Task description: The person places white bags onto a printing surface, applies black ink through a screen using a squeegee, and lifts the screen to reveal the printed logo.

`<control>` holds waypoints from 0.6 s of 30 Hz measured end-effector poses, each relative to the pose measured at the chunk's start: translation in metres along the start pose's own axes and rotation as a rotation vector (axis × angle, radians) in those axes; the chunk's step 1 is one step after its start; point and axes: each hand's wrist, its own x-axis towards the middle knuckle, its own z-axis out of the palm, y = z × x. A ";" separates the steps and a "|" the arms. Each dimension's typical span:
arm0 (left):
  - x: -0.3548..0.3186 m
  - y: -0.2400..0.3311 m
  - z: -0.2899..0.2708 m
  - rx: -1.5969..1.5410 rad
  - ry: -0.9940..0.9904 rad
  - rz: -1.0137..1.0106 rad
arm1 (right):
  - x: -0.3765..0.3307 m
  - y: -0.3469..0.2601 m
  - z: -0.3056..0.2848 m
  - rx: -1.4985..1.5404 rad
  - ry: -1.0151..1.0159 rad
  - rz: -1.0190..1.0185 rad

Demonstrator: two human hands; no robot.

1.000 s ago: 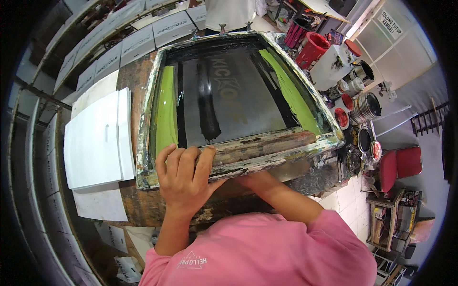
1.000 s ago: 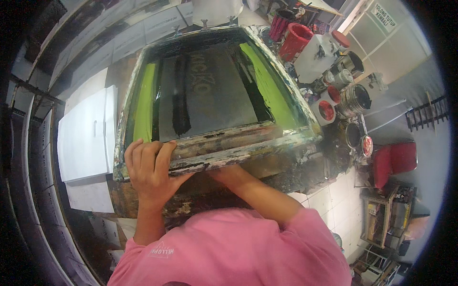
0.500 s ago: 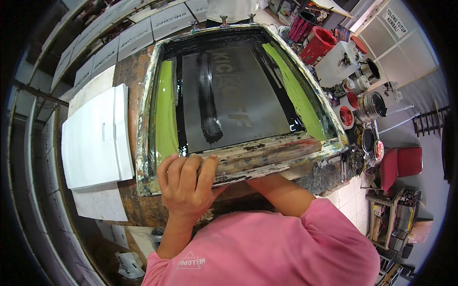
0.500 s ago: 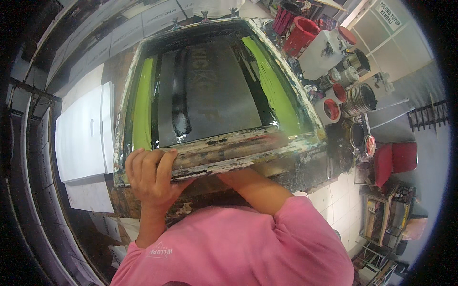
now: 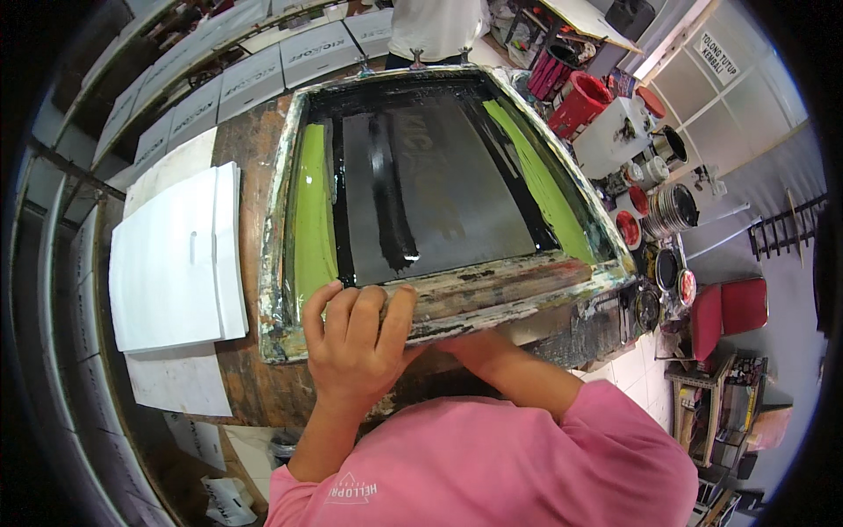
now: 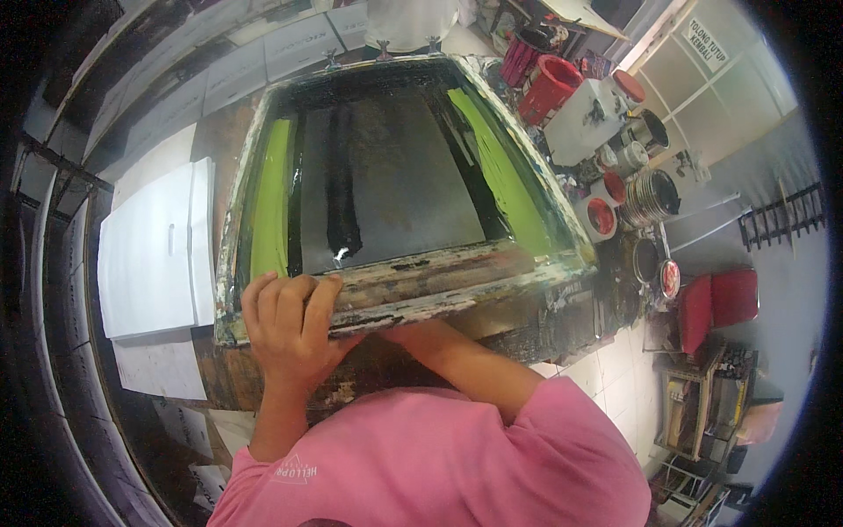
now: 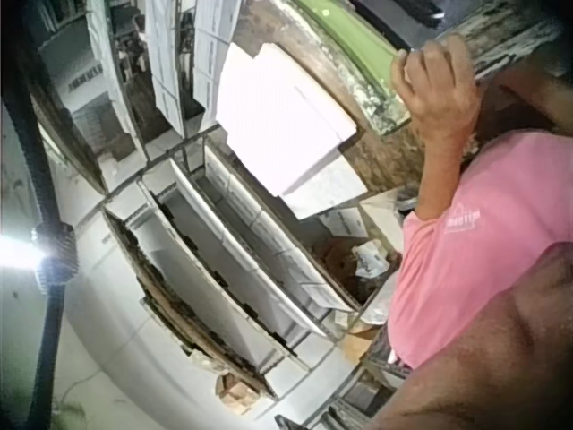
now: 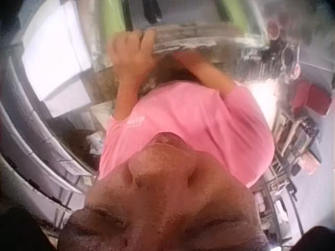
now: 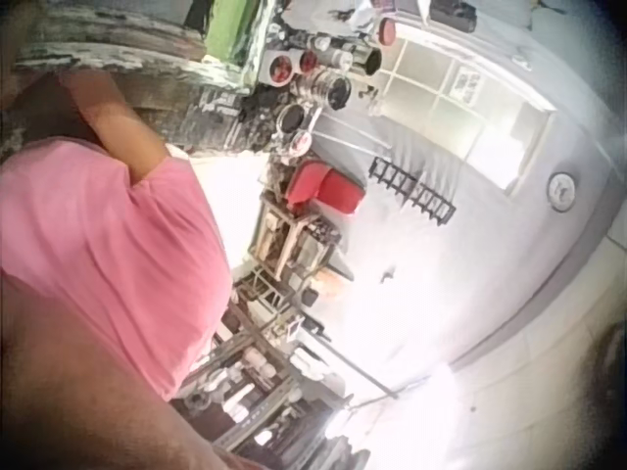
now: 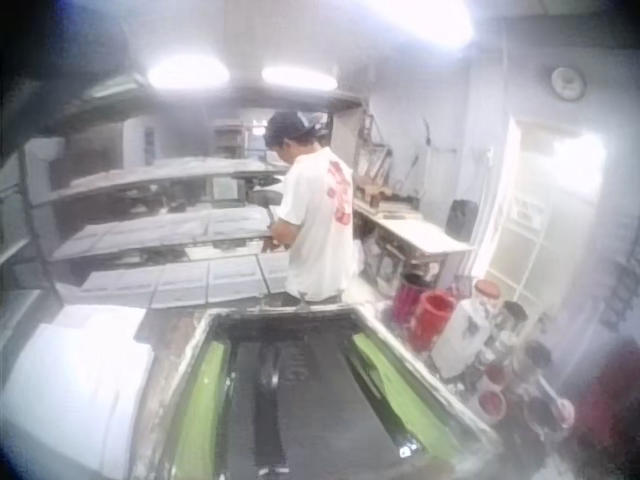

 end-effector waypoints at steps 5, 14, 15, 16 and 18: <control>0.007 0.004 -0.009 0.024 0.002 -0.044 | 0.037 -0.003 0.014 0.025 0.000 -0.008; 0.021 0.003 -0.020 -0.016 -0.049 -0.041 | 0.167 -0.007 0.040 0.093 0.063 -0.078; 0.023 0.002 -0.022 -0.006 -0.056 -0.045 | 0.174 -0.007 0.040 0.097 0.067 -0.081; 0.024 0.002 -0.024 0.005 -0.064 -0.048 | 0.180 -0.008 0.039 0.109 0.065 -0.088; 0.027 0.000 -0.025 0.009 -0.065 -0.048 | 0.188 -0.009 0.036 0.110 0.064 -0.093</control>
